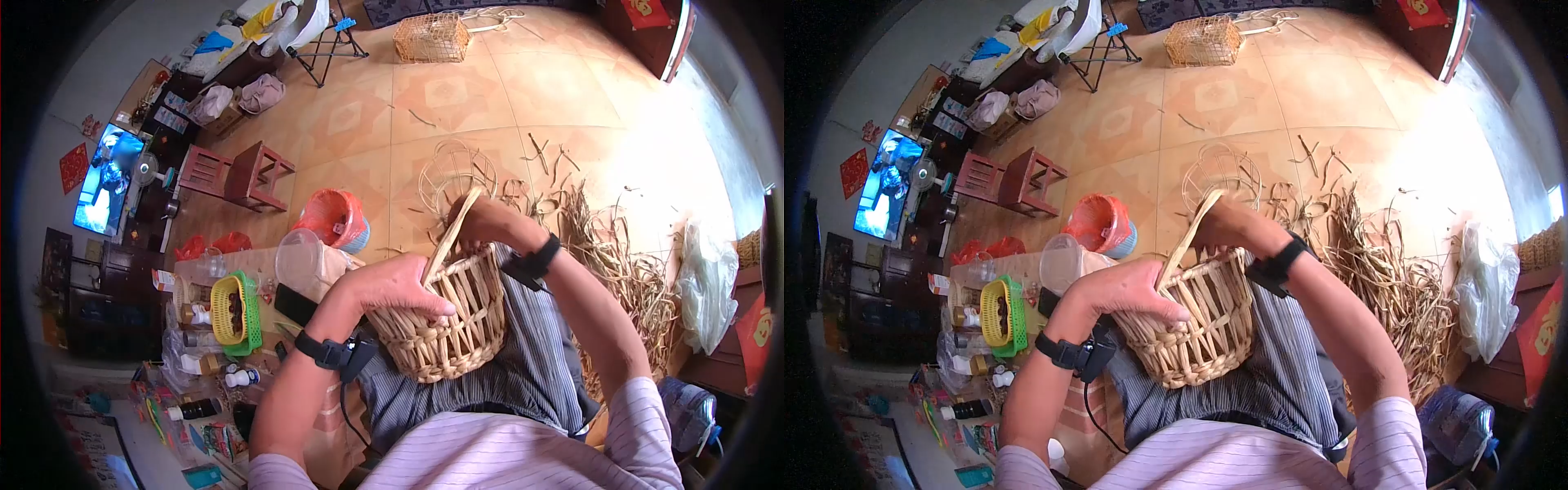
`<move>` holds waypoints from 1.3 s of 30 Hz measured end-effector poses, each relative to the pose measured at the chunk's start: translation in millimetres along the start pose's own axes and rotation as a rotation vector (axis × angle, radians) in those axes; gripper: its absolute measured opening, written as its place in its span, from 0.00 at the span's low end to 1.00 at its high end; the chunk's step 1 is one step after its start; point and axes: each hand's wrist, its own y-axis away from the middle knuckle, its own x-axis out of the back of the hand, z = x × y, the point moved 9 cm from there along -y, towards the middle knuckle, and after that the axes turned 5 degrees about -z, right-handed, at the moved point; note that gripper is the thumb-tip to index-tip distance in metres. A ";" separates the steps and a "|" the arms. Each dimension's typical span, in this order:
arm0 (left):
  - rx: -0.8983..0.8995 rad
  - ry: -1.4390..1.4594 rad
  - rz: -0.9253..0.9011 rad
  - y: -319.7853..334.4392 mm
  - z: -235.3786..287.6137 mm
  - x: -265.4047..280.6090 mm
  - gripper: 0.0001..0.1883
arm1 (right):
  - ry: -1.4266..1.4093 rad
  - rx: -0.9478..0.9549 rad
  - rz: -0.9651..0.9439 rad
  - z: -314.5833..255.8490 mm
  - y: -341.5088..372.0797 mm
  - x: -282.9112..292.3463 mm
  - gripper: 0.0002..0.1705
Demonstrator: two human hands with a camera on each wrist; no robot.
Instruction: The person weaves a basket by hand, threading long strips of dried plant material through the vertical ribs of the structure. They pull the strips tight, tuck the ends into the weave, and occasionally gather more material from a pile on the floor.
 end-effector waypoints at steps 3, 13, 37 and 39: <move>0.028 -0.153 0.103 0.8 3.0 7.1 0.24 | 0.200 0.059 0.582 -58.3 71.1 40.5 0.13; 0.021 -0.076 0.109 -7.9 -18.2 10.1 0.21 | -0.167 -0.029 0.538 -108.7 153.4 -45.3 0.17; 0.181 0.039 -0.069 -10.8 -38.0 6.5 0.25 | 0.010 0.124 0.525 -125.5 151.2 -59.0 0.22; 0.155 0.059 -0.109 -11.6 -38.1 5.0 0.26 | 0.099 0.152 0.544 -130.1 154.0 -58.7 0.21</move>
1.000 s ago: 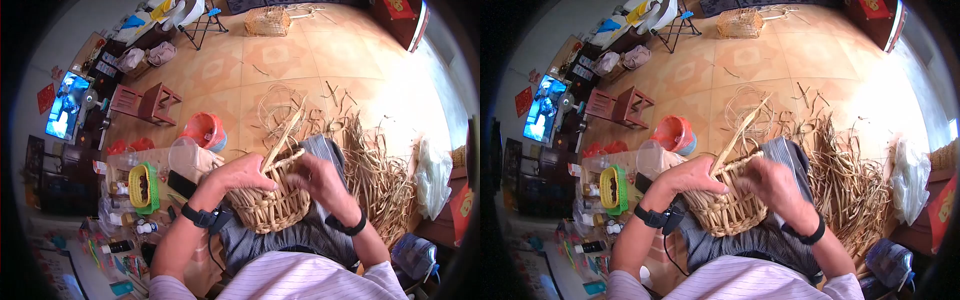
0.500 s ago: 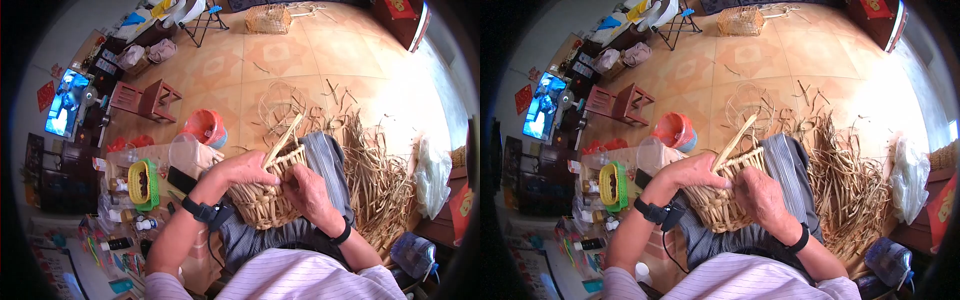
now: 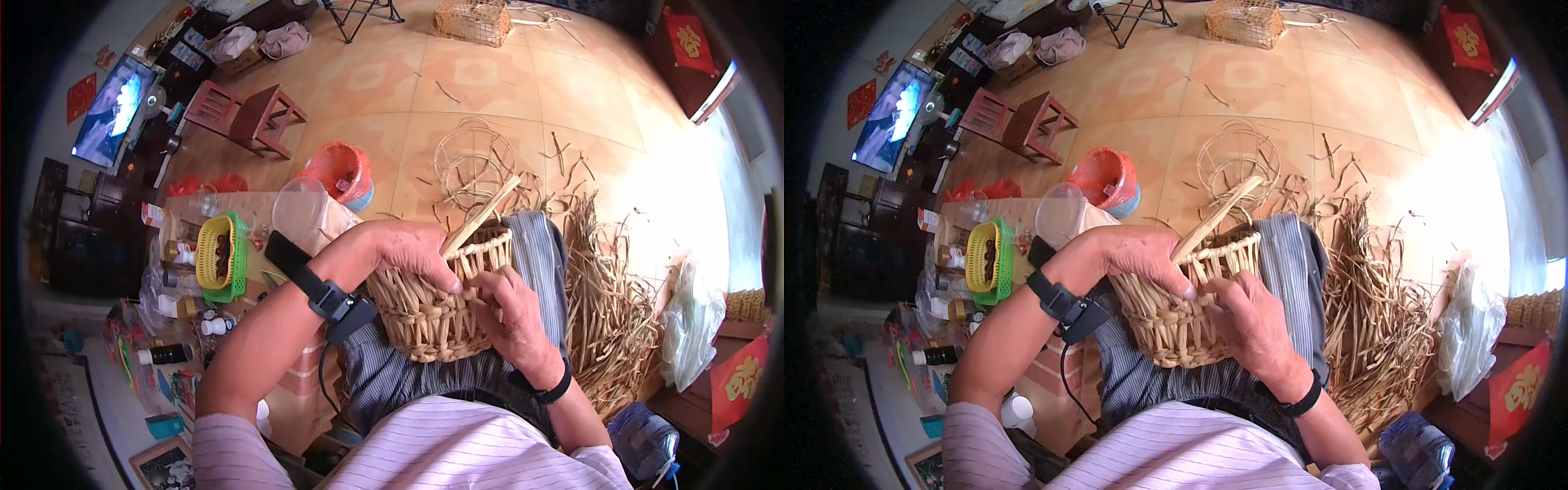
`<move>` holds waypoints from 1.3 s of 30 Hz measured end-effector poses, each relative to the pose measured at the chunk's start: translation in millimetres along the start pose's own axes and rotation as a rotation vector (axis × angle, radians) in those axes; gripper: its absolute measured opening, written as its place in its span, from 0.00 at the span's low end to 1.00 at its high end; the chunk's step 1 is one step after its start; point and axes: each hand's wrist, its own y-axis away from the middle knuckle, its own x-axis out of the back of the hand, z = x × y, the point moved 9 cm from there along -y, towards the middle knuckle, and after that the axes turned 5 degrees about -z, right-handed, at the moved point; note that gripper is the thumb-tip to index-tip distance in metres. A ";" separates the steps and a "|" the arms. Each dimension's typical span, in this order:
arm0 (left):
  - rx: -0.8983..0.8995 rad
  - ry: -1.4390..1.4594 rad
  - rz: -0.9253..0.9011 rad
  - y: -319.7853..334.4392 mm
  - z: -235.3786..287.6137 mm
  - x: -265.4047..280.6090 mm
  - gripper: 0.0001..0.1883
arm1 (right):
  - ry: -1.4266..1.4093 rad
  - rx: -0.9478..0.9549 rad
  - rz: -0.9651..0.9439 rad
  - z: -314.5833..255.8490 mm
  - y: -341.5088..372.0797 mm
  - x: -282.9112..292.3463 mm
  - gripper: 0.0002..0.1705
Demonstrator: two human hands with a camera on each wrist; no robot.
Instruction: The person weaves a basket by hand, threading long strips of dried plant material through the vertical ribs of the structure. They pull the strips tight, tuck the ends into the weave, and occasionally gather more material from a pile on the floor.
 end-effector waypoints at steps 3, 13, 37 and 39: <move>-0.055 0.095 -0.077 -2.7 -2.3 -4.3 0.28 | 0.122 0.053 0.075 -3.3 4.9 -1.6 0.21; -0.230 -0.165 0.017 -13.2 0.8 5.8 0.28 | 0.342 0.062 -0.035 -33.4 -6.1 -4.9 0.21; -0.342 -0.273 0.092 -3.6 17.0 4.7 0.22 | -0.062 -0.122 -0.310 -24.4 -17.9 13.5 0.10; -0.360 -0.218 0.070 -5.3 15.6 4.2 0.23 | 0.064 -0.059 -0.279 -27.1 -14.3 21.2 0.10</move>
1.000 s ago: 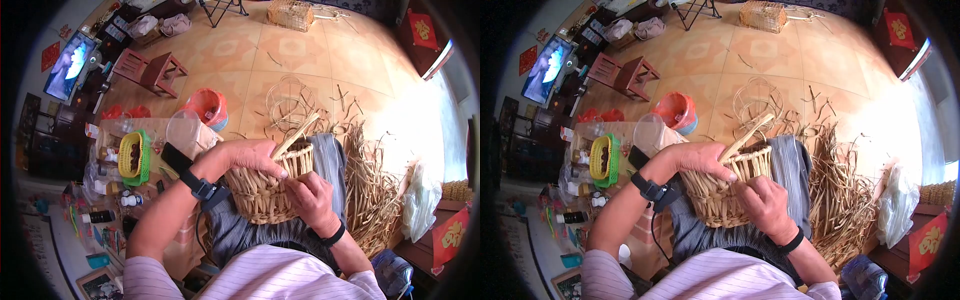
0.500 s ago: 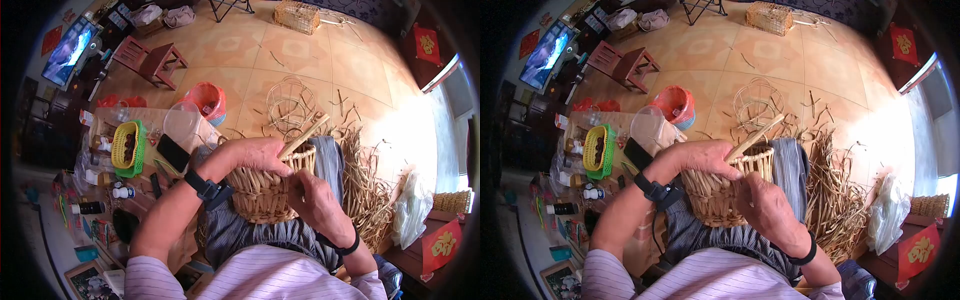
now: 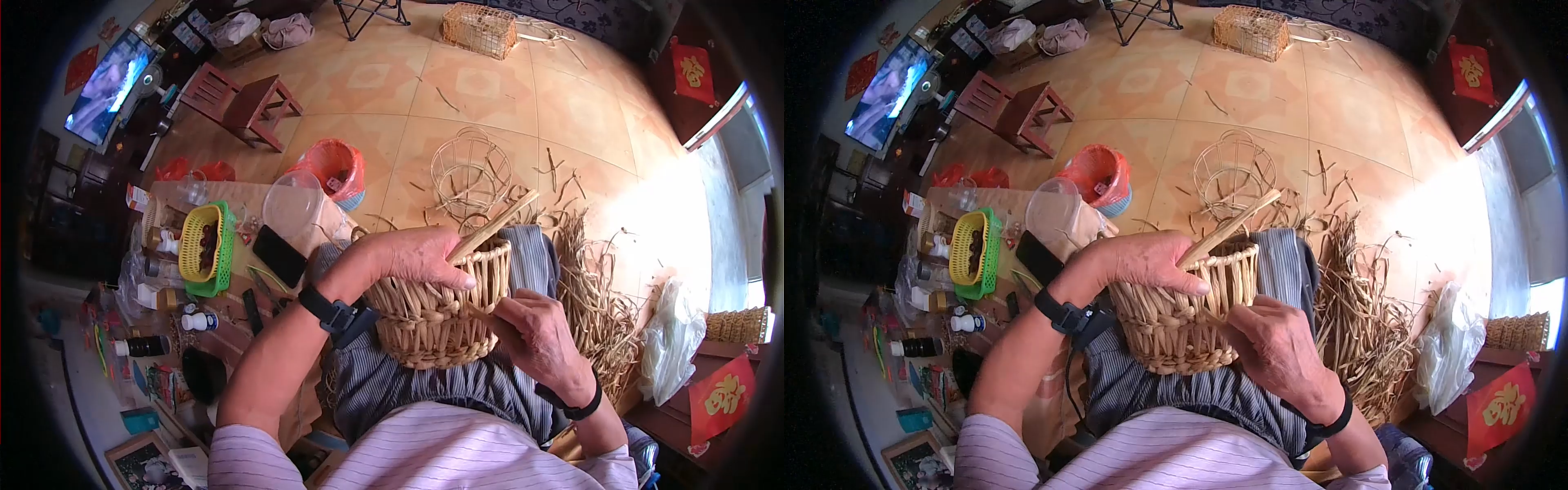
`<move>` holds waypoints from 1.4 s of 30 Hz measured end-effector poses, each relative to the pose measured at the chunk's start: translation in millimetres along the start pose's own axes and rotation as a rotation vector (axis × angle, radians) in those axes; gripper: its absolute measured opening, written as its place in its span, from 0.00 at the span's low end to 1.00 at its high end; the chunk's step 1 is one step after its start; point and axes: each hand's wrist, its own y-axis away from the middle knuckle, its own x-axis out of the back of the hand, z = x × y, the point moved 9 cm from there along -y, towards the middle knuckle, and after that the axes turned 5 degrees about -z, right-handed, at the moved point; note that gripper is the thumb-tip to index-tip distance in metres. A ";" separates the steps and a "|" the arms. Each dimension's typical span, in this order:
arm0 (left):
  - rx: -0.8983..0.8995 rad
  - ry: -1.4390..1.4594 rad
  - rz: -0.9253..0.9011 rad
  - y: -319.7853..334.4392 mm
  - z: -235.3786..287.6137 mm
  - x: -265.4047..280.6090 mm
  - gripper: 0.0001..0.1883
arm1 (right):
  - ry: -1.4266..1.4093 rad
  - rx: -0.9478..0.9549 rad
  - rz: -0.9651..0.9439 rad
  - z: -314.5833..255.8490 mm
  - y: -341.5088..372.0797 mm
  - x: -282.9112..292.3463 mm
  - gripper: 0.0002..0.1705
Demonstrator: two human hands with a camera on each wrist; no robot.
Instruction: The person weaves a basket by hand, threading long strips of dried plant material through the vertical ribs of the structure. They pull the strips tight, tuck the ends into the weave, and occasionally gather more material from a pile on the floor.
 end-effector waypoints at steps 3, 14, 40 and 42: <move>0.045 0.002 -0.016 3.1 3.8 -0.4 0.23 | 0.074 0.074 0.004 5.1 13.3 -7.2 0.08; 0.072 0.108 -0.057 3.2 2.8 -7.5 0.24 | 0.149 0.023 -0.003 30.4 47.5 -31.8 0.06; 0.090 0.090 0.001 4.9 4.1 -0.3 0.21 | -0.447 -0.212 -0.125 67.8 5.1 -16.7 0.09; 0.066 0.077 0.014 4.1 7.0 1.1 0.21 | -0.132 0.006 -0.014 43.8 1.8 -0.2 0.06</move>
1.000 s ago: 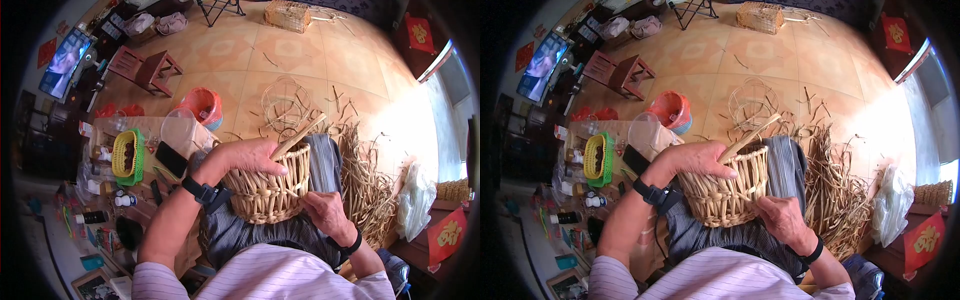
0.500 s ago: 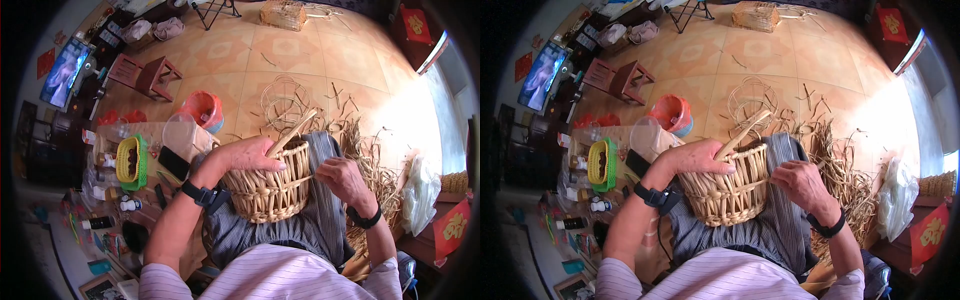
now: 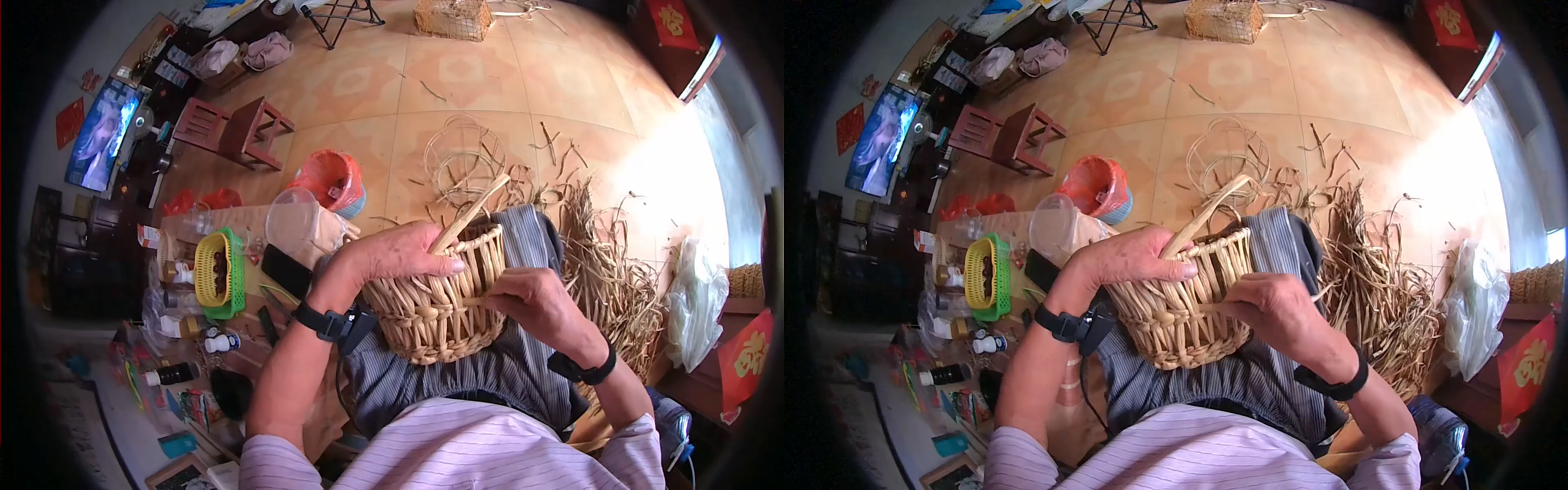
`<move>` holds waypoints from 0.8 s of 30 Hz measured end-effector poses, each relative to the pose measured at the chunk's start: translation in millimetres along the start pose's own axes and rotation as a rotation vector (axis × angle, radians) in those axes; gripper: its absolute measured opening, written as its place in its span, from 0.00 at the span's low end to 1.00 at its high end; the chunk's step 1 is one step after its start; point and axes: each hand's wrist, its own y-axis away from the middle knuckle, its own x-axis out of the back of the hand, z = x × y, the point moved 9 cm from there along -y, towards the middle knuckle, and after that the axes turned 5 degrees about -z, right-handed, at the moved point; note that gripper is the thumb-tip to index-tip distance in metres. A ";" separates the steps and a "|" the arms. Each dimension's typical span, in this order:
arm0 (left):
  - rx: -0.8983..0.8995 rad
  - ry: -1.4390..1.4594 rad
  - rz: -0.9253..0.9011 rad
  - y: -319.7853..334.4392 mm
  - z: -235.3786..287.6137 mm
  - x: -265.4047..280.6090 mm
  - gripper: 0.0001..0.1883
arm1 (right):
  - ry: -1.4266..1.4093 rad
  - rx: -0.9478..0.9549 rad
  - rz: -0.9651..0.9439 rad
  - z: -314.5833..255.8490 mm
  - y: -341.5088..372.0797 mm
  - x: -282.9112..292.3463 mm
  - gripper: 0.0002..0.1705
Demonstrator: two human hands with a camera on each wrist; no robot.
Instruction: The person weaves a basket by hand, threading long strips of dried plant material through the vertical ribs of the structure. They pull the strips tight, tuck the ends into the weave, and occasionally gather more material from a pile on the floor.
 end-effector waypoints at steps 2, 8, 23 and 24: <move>-0.037 0.001 0.019 2.9 8.0 -3.5 0.22 | 0.112 -0.105 0.028 17.3 2.2 1.5 0.07; 0.119 -0.308 0.372 13.4 -1.5 22.9 0.25 | 0.307 -0.001 0.291 -9.4 -5.5 21.4 0.14; -0.455 -0.616 0.622 46.6 113.8 -39.9 0.23 | -0.230 -0.040 0.309 -14.7 -22.8 -39.0 0.11; -0.443 -0.577 0.550 49.9 119.3 -38.7 0.25 | -0.386 -0.056 0.341 -6.7 -20.7 -37.6 0.10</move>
